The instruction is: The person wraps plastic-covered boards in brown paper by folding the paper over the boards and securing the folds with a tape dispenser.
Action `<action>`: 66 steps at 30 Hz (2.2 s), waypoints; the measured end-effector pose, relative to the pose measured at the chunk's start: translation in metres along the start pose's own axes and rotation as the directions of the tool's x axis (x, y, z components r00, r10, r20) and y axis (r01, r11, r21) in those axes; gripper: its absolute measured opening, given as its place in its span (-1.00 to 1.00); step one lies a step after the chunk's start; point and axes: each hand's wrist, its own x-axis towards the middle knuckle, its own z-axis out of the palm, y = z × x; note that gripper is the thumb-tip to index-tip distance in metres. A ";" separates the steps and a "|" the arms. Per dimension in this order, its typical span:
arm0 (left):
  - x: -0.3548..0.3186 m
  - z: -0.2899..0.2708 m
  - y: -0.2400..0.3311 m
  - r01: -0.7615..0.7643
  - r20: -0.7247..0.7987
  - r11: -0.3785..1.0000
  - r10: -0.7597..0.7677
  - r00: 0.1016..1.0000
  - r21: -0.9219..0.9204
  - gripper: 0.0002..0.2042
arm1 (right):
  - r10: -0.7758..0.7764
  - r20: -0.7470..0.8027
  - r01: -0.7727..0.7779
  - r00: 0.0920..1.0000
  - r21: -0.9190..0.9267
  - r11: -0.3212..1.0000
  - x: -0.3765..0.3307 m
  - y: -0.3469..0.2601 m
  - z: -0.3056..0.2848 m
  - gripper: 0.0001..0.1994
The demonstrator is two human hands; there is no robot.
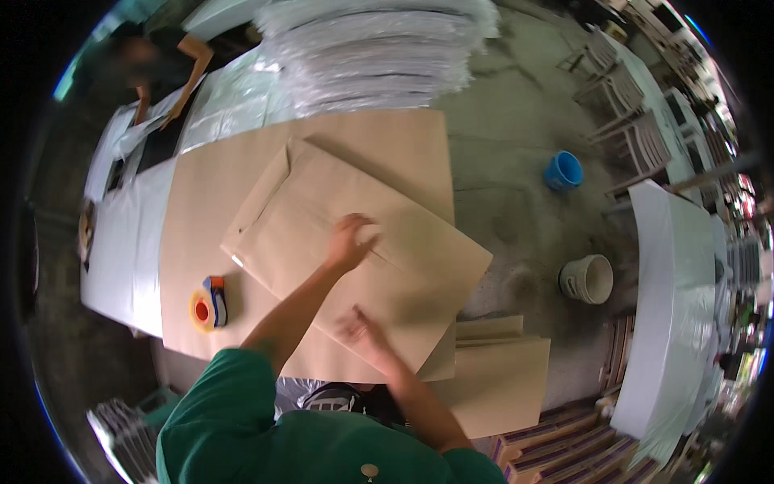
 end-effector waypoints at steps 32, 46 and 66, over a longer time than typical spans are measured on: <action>-0.319 -0.107 -0.026 0.928 -0.189 0.145 -0.979 0.083 -0.344 -0.60 | -0.403 -0.101 -0.022 0.910 -0.980 0.197 -0.017 -0.106 -0.058 -0.53; -0.337 -0.139 -0.065 0.883 0.106 0.267 -0.938 0.331 -0.386 -0.52 | -0.056 -0.204 -0.167 0.977 -0.905 0.391 -0.021 -0.114 -0.047 -0.44; -0.341 -0.109 -0.051 0.845 0.173 0.141 -0.949 0.264 -0.515 -0.45 | -0.080 -0.252 -0.176 0.964 -0.837 0.517 -0.015 -0.120 -0.045 -0.49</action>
